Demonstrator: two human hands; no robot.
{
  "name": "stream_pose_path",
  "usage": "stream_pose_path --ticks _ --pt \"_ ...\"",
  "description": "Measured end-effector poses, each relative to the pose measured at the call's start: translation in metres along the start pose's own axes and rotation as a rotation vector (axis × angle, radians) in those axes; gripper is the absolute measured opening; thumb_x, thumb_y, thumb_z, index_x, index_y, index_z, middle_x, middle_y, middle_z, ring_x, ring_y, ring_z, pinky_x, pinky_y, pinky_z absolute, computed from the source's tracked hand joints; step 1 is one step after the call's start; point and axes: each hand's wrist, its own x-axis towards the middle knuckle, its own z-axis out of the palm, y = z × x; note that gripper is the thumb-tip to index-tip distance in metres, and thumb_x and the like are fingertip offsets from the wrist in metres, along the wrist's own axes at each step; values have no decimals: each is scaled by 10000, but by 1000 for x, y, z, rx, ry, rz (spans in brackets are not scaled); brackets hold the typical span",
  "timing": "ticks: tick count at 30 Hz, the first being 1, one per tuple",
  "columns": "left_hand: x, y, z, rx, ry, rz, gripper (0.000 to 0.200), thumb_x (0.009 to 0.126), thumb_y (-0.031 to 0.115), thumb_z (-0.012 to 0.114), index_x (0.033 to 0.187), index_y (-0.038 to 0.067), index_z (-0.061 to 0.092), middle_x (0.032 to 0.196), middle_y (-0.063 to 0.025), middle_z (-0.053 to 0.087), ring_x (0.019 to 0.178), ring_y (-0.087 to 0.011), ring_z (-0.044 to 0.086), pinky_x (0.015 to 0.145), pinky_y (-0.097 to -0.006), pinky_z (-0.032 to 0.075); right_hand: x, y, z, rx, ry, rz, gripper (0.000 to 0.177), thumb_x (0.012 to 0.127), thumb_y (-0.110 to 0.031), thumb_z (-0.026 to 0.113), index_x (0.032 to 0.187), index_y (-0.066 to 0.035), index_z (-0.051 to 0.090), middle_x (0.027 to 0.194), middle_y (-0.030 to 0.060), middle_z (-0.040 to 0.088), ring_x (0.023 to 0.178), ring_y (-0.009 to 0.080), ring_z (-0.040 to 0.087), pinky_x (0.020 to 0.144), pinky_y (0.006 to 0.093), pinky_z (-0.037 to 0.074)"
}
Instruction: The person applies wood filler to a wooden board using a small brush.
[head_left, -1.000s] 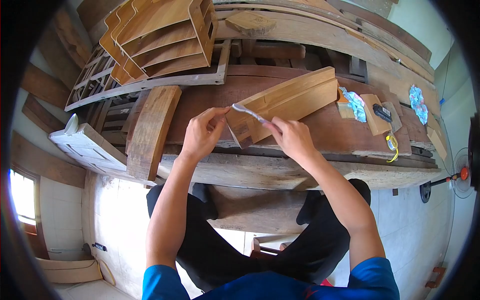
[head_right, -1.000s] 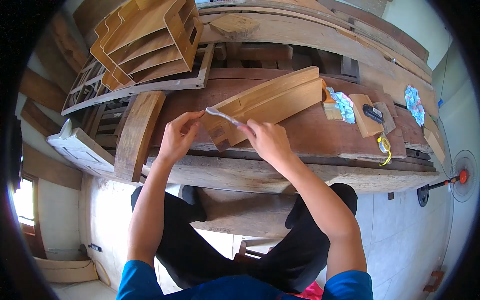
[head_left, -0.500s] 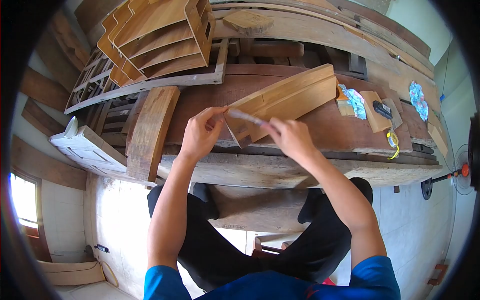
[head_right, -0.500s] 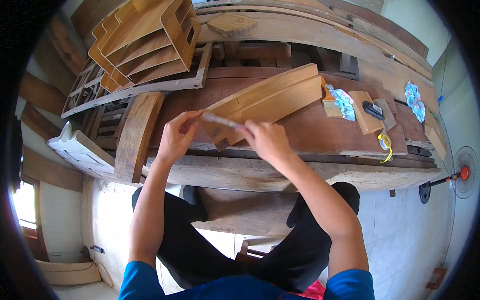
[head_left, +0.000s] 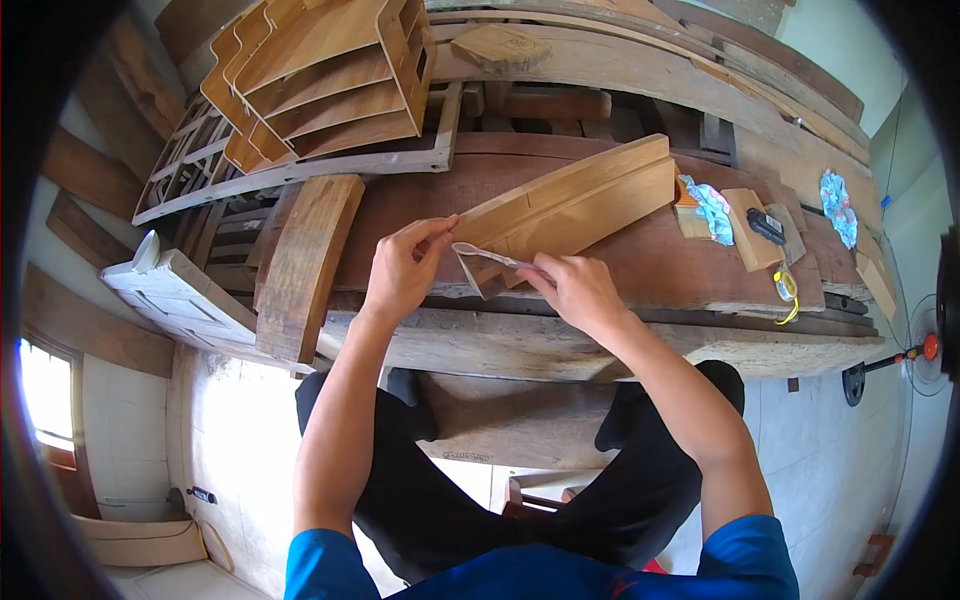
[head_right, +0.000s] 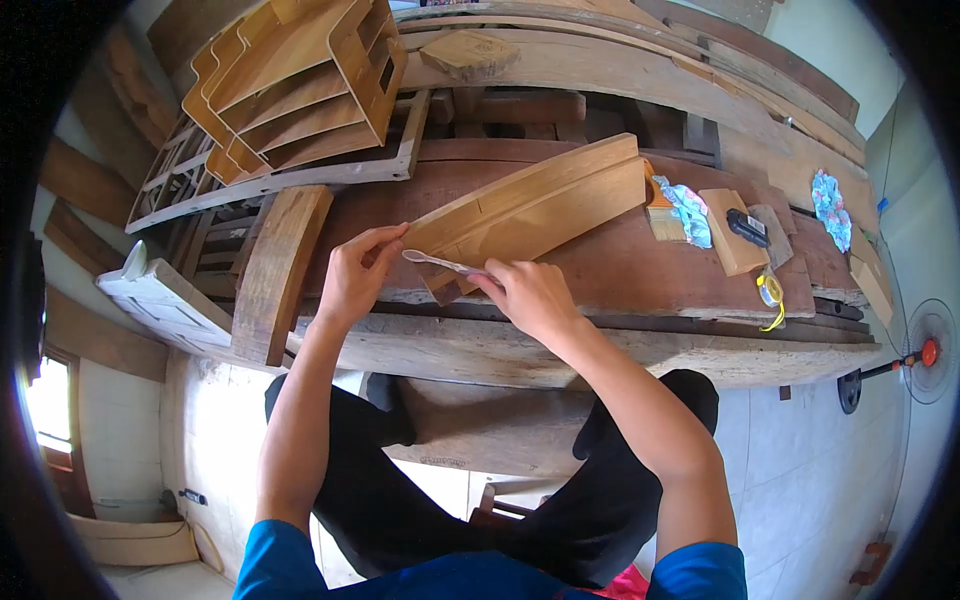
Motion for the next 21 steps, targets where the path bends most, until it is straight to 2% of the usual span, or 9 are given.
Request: stream_pose_path --ticks 3,6,7,10,11,14,15,21 --pt "-1 0 1 1 -1 21 263 1022 85 706 1273 50 774 984 -76 767 737 -106 580 680 -276 511 5 1 -9 34 -55 127 370 1073 -389 639 887 -86 738 624 80 693 438 161 613 386 327 485" --pt "1 -5 2 -4 -1 58 263 1021 85 705 1273 48 772 1014 -89 780 752 -117 594 700 -277 516 4 -5 -18 44 -73 109 377 1077 -391 631 878 -88 731 622 88 694 449 176 636 401 346 506" --pt "2 -3 2 -2 8 50 258 1011 87 711 1258 50 775 1026 -108 784 747 -140 617 705 -288 531 -1 -1 -2 43 -13 -20 381 1087 -395 611 894 -88 729 609 86 680 430 162 607 387 333 493" --pt "-1 2 -1 25 7 29 247 992 89 722 1229 56 782 1051 -144 791 738 -185 663 712 -310 561 3 0 -2 18 -152 136 367 1087 -389 614 909 -90 732 612 92 683 446 169 631 398 340 509" --pt "0 2 -1 36 7 26 247 992 87 721 1230 57 783 1052 -143 792 737 -185 663 711 -310 560 7 3 -9 -1 -64 124 363 1088 -384 614 913 -91 738 610 92 683 444 179 629 403 357 513" --pt "-1 -2 1 20 16 46 246 994 87 720 1229 60 785 1053 -141 793 737 -186 664 710 -312 561 0 7 -1 101 -76 124 360 1088 -372 618 906 -84 732 601 103 683 460 224 661 436 393 539" --pt "0 -3 1 12 14 62 245 994 88 720 1229 61 786 1054 -141 793 738 -186 665 711 -313 561 0 -3 -7 44 -87 100 354 1087 -368 622 909 -83 733 604 108 685 455 235 655 442 397 542" --pt "0 1 -1 -8 -1 19 247 995 82 717 1232 58 783 1065 -142 792 750 -193 672 717 -317 560 4 -6 -11 69 -143 153 360 1081 -372 628 912 -71 730 622 119 701 476 254 679 455 404 559"
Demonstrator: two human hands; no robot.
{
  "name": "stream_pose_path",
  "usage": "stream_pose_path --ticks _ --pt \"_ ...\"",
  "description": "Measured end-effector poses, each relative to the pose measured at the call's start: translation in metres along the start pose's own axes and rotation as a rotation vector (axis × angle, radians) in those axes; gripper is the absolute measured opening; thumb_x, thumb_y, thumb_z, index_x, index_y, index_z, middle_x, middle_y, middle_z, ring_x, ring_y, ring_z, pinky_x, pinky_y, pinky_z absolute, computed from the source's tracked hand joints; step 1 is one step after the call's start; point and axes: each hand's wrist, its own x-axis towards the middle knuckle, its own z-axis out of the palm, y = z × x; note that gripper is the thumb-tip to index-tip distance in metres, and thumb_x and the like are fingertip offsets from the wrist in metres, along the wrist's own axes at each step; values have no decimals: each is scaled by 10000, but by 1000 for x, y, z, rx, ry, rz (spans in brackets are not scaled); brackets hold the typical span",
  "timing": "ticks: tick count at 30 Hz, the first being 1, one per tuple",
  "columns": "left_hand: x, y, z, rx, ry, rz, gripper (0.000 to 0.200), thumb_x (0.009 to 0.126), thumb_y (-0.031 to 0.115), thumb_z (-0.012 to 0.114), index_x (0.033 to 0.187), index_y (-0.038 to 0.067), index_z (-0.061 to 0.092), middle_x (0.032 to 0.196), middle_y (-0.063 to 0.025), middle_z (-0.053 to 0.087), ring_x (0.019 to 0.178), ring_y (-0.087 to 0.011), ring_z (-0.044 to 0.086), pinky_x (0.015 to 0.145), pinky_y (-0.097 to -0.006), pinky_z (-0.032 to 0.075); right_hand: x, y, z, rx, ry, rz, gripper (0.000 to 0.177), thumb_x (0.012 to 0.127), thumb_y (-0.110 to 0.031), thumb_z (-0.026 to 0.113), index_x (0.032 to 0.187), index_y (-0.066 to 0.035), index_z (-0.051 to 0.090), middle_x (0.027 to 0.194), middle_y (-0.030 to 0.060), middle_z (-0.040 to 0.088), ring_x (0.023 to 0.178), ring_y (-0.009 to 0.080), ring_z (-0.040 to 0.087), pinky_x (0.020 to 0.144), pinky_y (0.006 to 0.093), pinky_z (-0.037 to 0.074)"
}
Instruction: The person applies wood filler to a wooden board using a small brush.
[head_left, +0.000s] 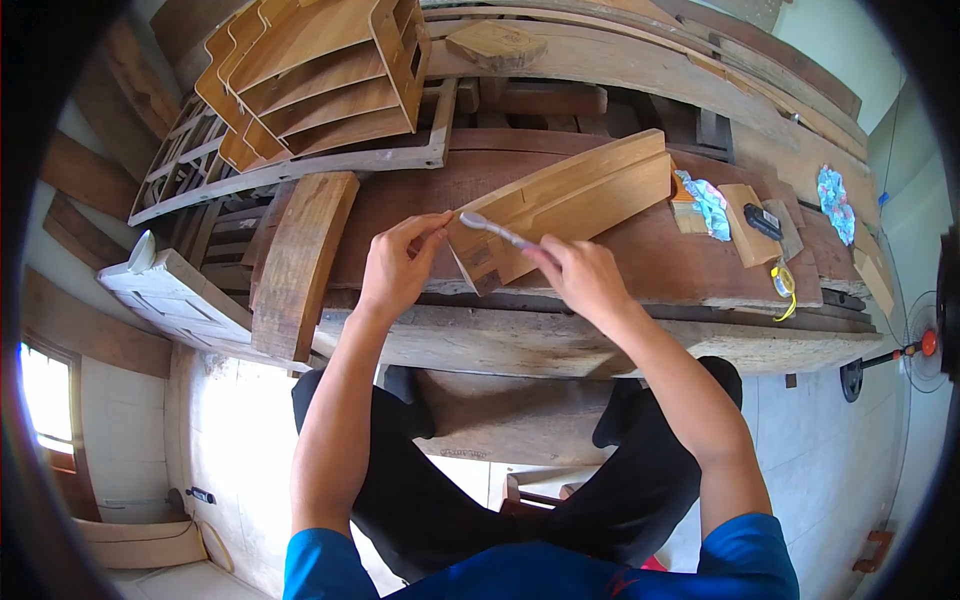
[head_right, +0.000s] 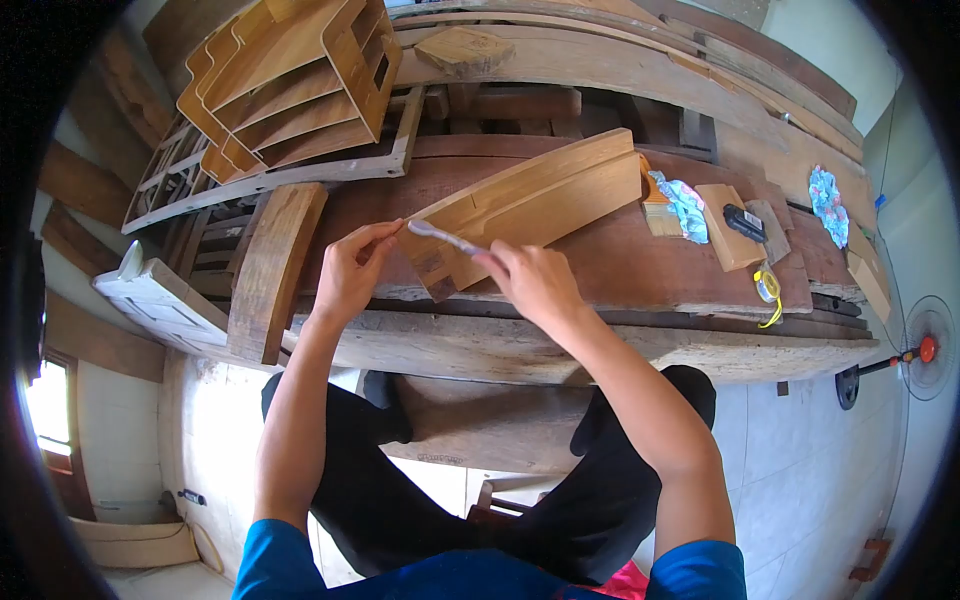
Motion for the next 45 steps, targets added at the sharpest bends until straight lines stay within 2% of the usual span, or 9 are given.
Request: stream_pose_path --ticks 2,9,12,14,22,30,33,42,45 --pt "-1 -3 2 7 9 25 248 997 81 712 1233 50 779 1070 -148 790 752 -195 677 720 -316 559 -5 7 12 -62 80 -156 368 1090 -372 612 916 -69 729 602 114 683 472 239 675 441 382 554" --pt "0 -3 0 11 4 50 272 1006 74 661 1255 33 761 1064 -162 780 773 -207 685 727 -328 563 -2 -1 0 -25 54 -67 369 1092 -368 609 913 -66 721 611 121 689 483 264 688 440 409 555" --pt "-2 4 -3 -4 -33 -6 287 1000 74 647 1262 38 760 1047 -159 776 776 -206 680 733 -332 565 3 -6 -1 -16 -7 17 301 1064 -309 659 907 -58 710 654 163 701 539 329 704 505 450 577" --pt "-2 2 -4 38 -46 7 288 1020 93 645 1278 31 758 1035 -114 767 775 -149 621 707 -297 522 5 -12 -11 -56 5 69 285 1050 -286 682 893 -49 704 678 180 711 570 346 719 527 461 587" --pt "-3 0 -1 18 -23 29 251 1042 117 675 1256 24 771 999 -90 761 747 -113 575 669 -273 487 3 1 4 -137 152 -175 380 1069 -386 641 899 -52 705 658 162 711 523 318 708 482 424 579" --pt "-3 2 0 -19 -3 48 258 1045 154 692 1248 15 770 944 -75 742 725 -100 553 653 -274 471 2 -8 3 -78 110 -132 336 1056 -343 662 894 -51 700 686 169 717 568 360 713 507 447 572" --pt "-2 6 -5 10 -36 -26 279 1028 199 708 1232 20 776 977 -160 776 722 -159 651 678 -316 537 0 -7 3 -52 107 -111 330 1051 -332 670 882 -49 689 694 175 713 581 372 708 520 453 568" --pt "-2 5 -2 -28 -27 -27 300 1040 230 700 1232 10 772 968 -159 773 696 -152 611 653 -311 520 -3 -11 2 -21 41 32 356 1066 -334 649 855 -48 675 677 187 702 590 395 705 525 483 568" --pt "-2 2 -1 -19 -6 18 297 1038 226 705 1225 5 771 953 -156 767 697 -154 607 657 -309 520 -7 -14 15 -86 102 -81 360 1071 -340 641 855 -53 671 651 183 691 581 394 704 514 484 566"
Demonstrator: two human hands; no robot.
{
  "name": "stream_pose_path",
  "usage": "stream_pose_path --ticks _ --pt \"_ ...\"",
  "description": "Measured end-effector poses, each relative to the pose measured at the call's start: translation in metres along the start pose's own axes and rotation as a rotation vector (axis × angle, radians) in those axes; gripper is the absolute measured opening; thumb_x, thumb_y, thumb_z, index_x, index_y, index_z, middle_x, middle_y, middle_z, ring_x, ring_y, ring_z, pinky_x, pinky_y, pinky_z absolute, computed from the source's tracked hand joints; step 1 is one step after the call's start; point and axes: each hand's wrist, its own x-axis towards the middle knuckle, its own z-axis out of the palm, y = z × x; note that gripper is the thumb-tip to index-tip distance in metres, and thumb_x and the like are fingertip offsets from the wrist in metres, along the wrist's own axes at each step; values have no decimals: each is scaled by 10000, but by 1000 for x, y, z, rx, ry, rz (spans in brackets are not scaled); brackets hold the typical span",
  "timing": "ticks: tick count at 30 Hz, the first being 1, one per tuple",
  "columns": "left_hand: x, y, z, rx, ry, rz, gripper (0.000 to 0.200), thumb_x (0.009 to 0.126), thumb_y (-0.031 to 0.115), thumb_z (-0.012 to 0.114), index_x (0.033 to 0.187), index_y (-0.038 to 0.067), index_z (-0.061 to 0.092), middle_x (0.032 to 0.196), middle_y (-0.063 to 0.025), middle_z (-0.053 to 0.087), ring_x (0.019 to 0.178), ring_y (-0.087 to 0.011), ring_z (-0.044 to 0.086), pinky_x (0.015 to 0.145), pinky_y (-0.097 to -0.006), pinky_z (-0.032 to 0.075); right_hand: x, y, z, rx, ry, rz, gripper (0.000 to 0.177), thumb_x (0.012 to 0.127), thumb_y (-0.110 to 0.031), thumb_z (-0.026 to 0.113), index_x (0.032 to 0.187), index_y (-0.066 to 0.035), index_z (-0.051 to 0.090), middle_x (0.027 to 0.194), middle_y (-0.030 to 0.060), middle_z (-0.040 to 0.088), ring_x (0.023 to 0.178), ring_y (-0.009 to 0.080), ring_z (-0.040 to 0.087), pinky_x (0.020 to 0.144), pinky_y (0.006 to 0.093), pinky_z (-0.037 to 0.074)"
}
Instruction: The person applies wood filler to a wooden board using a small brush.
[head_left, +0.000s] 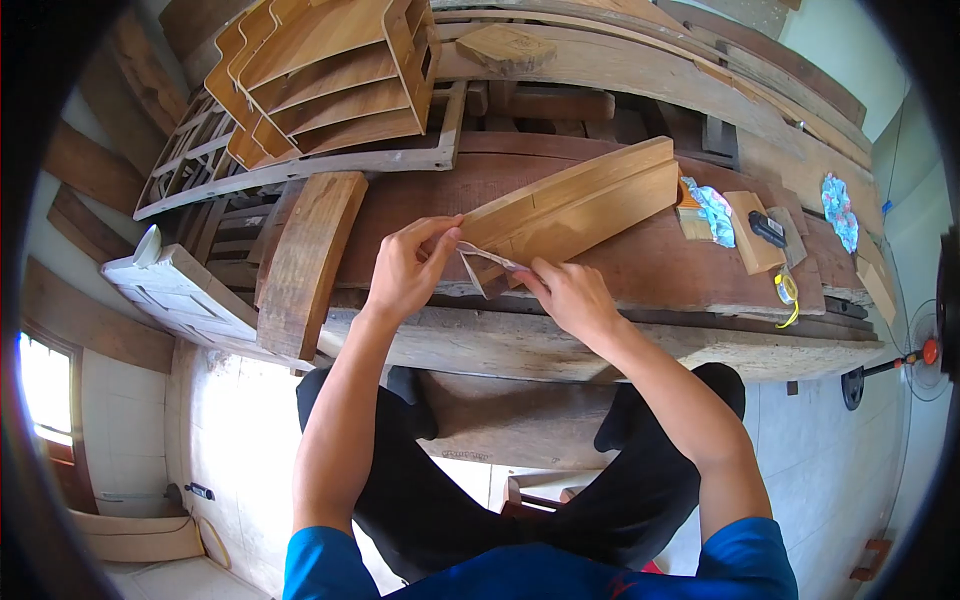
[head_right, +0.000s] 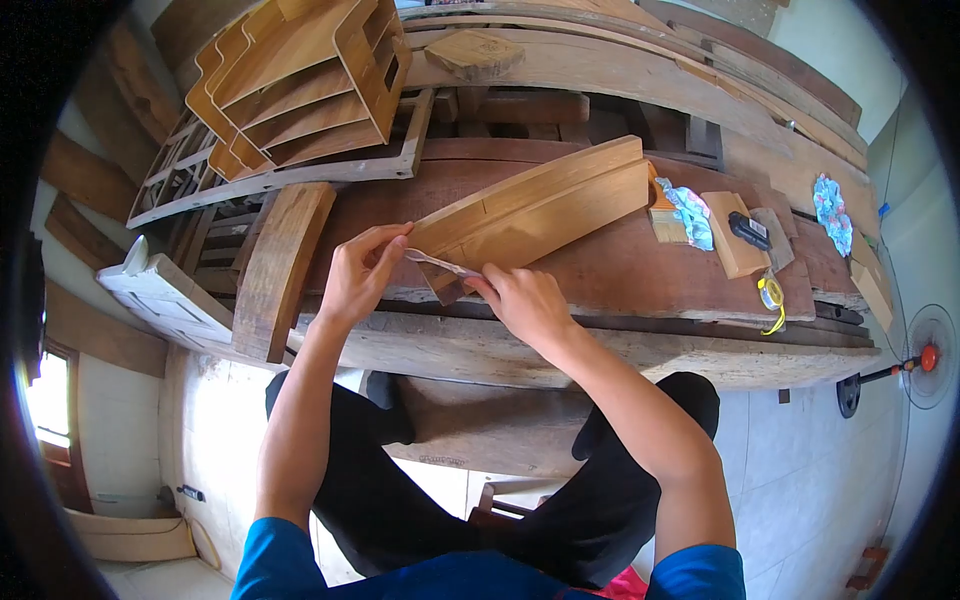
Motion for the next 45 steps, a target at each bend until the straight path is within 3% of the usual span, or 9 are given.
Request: stream_pose_path --ticks 4,9,12,21,29,37,39,44,45 --pt "-1 2 0 12 6 7 288 1037 216 706 1217 1 770 946 -151 762 694 -148 604 653 -305 516 11 9 -17 95 -37 169 372 1077 -361 632 883 -46 680 618 187 672 558 399 695 507 477 567" --pt "0 6 -2 -15 -14 1 253 1025 167 710 1214 11 772 966 -147 766 699 -159 624 674 -302 531 5 2 -5 17 42 -14 369 1075 -344 638 855 -49 664 592 163 664 509 346 688 461 447 552" --pt "0 -3 3 28 26 39 234 1004 116 718 1213 30 778 1006 -144 780 709 -182 647 699 -307 550 12 2 -22 72 -13 87 306 1054 -289 680 861 -52 656 623 201 656 560 416 669 494 487 529" --pt "0 1 1 40 -15 -19 247 1018 52 688 1247 28 776 1099 -97 787 796 -121 617 709 -268 514 3 12 0 121 -13 32 331 1067 -337 653 876 -70 701 617 140 684 501 302 692 465 435 552" --pt "0 0 1 24 14 28 229 988 62 712 1204 46 787 1070 -129 794 745 -193 677 707 -304 558 4 5 -5 69 4 22 278 1046 -278 688 871 -62 675 663 180 685 583 395 686 508 464 529" --pt "1 1 0 18 -8 -15 248 1015 47 689 1246 33 779 1116 -95 789 834 -133 643 751 -278 528 1 14 -7 18 55 -92 374 1057 -371 668 862 -53 696 615 167 670 517 357 676 486 450 542" --pt "0 1 1 20 0 -13 248 1014 50 692 1246 34 780 1114 -96 790 835 -131 645 750 -279 528 2 18 -6 87 21 0 364 1059 -372 665 877 -60 709 617 152 681 504 329 679 474 446 544" --pt "0 -7 3 18 26 34 235 989 72 718 1212 52 791 1098 -135 799 746 -194 686 709 -307 562 0 14 -17 80 -46 58 353 1074 -374 642 898 -81 726 614 116 700 483 257 688 439 418 552" --pt "1 -5 3 15 21 30 234 990 74 718 1211 51 791 1099 -136 799 746 -195 686 710 -307 563 -1 11 -9 74 25 -58 356 1077 -367 637 888 -76 718 614 127 697 476 267 685 444 417 553"
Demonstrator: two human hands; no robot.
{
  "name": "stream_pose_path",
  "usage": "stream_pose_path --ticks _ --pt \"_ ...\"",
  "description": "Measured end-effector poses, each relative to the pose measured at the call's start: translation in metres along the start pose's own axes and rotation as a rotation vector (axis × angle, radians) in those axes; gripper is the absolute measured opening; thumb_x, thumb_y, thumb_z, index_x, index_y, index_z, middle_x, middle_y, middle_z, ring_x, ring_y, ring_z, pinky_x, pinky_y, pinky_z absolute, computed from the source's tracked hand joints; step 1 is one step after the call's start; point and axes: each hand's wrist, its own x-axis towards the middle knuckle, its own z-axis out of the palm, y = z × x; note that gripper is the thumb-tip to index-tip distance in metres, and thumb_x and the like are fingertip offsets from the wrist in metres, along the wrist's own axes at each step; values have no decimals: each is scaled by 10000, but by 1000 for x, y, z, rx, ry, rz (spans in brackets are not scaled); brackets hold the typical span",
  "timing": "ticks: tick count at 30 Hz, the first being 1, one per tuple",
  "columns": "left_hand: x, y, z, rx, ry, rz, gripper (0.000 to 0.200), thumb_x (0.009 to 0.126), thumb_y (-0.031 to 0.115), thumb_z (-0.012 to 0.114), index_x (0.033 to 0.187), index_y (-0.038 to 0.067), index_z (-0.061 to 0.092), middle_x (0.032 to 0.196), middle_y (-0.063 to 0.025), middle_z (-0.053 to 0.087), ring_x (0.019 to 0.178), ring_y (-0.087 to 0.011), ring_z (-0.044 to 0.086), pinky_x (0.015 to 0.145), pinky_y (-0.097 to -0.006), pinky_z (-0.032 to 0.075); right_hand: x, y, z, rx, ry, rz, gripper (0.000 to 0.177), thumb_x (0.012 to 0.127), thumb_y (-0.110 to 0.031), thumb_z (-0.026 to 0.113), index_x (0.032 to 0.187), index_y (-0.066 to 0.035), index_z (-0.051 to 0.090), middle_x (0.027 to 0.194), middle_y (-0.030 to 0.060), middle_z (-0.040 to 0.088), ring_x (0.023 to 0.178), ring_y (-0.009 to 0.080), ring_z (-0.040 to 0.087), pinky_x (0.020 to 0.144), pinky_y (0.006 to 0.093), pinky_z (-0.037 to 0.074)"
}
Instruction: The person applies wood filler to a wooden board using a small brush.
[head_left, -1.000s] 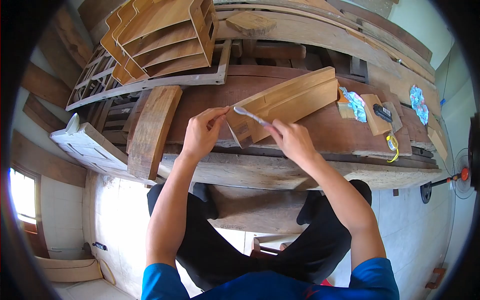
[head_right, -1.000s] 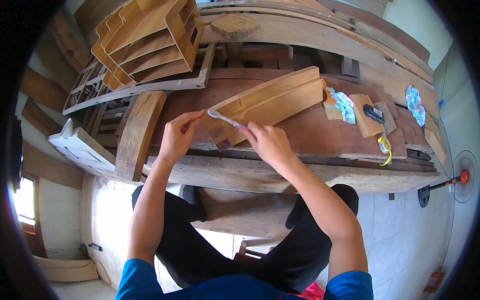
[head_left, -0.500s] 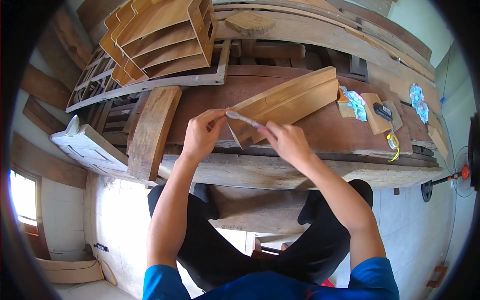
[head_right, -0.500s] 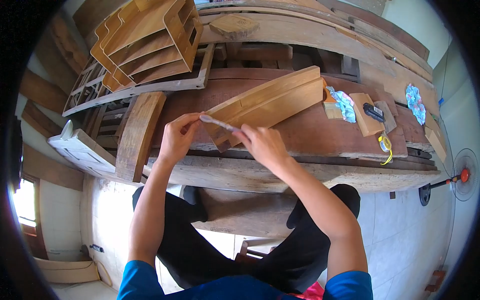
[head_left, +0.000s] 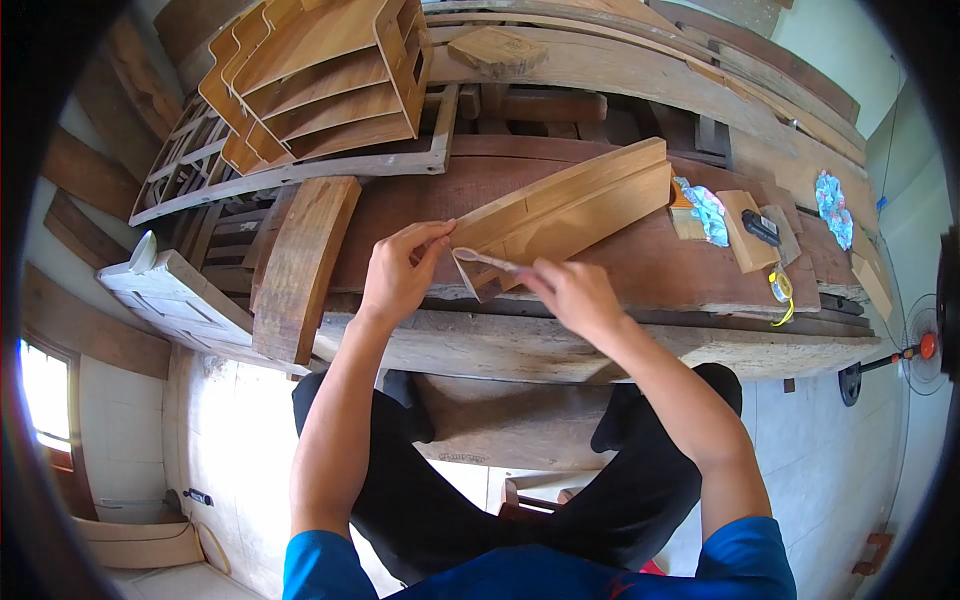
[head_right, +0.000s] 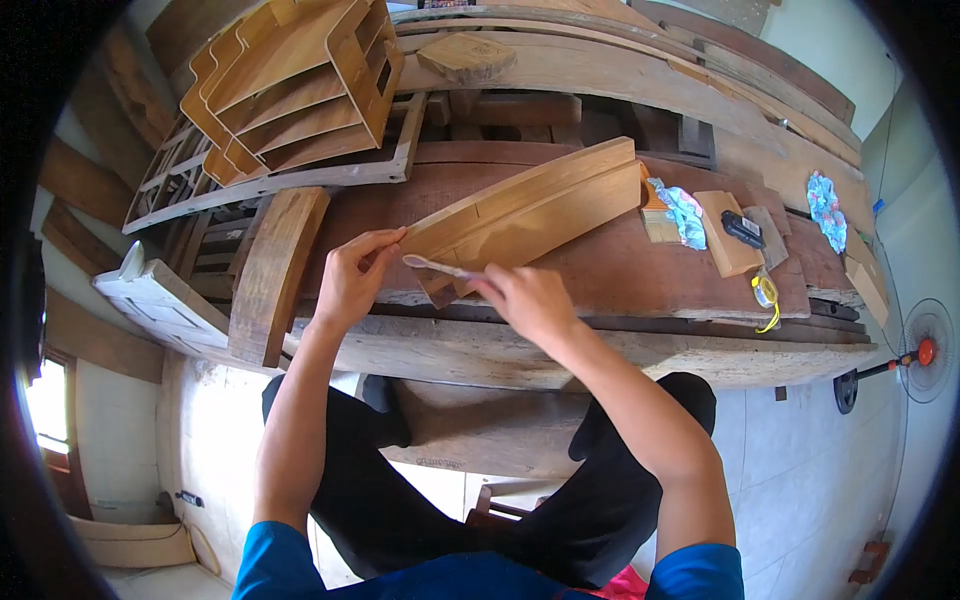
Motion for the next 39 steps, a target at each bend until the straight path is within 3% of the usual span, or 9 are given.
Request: stream_pose_path --ticks 7,12,15,18,21,26,33,34,39 --pt "-1 1 1 -10 13 19 234 987 66 720 1210 45 788 1088 -132 798 742 -192 682 715 -307 566 2 11 -1 28 -80 158 356 1070 -376 648 894 -79 731 624 124 703 455 236 666 443 394 558" --pt "-1 2 -1 22 6 10 234 987 61 719 1210 44 789 1078 -124 799 732 -171 671 697 -298 558 5 8 2 -24 -9 53 364 1071 -384 645 888 -84 740 621 110 702 474 233 678 447 382 542" --pt "0 0 0 -2 12 33 241 985 55 717 1215 44 787 1074 -122 799 720 -160 655 686 -293 552 5 8 -7 -60 -11 117 379 1070 -392 641 867 -81 716 615 122 693 487 277 685 460 407 540" --pt "-1 2 0 11 10 37 245 984 47 713 1217 43 786 1071 -125 797 708 -161 642 684 -291 549 -1 2 3 -105 28 -30 389 1074 -391 632 846 -79 682 601 143 673 502 324 684 470 436 537" --pt "-1 1 1 -12 16 42 244 983 46 713 1216 42 786 1070 -128 797 703 -161 638 682 -288 546 7 7 -5 48 -47 191 393 1073 -391 633 838 -76 658 606 160 665 532 366 679 491 458 540" --pt "0 3 0 10 10 32 242 981 48 718 1213 44 788 1063 -125 797 704 -159 636 682 -289 547 3 7 -1 -148 13 22 365 1080 -374 625 867 -86 694 588 128 669 487 288 676 455 417 533" --pt "-1 4 -1 5 -3 19 240 978 50 722 1207 49 793 1061 -121 797 711 -153 650 687 -291 557 6 8 -10 -69 -48 60 369 1049 -400 662 868 -81 701 605 128 678 507 315 678 472 418 532" --pt "-1 6 -1 13 -1 11 238 977 51 723 1205 49 793 1059 -121 797 711 -152 652 685 -291 557 6 9 -6 -112 24 -102 356 1052 -382 663 866 -81 703 614 125 684 497 307 675 469 426 531" --pt "-2 7 -3 27 -29 -27 237 1018 67 695 1235 48 789 1089 -83 796 807 -122 640 728 -278 530 3 8 -8 27 -62 183 325 1060 -338 654 869 -78 692 634 157 680 527 371 670 492 463 535"
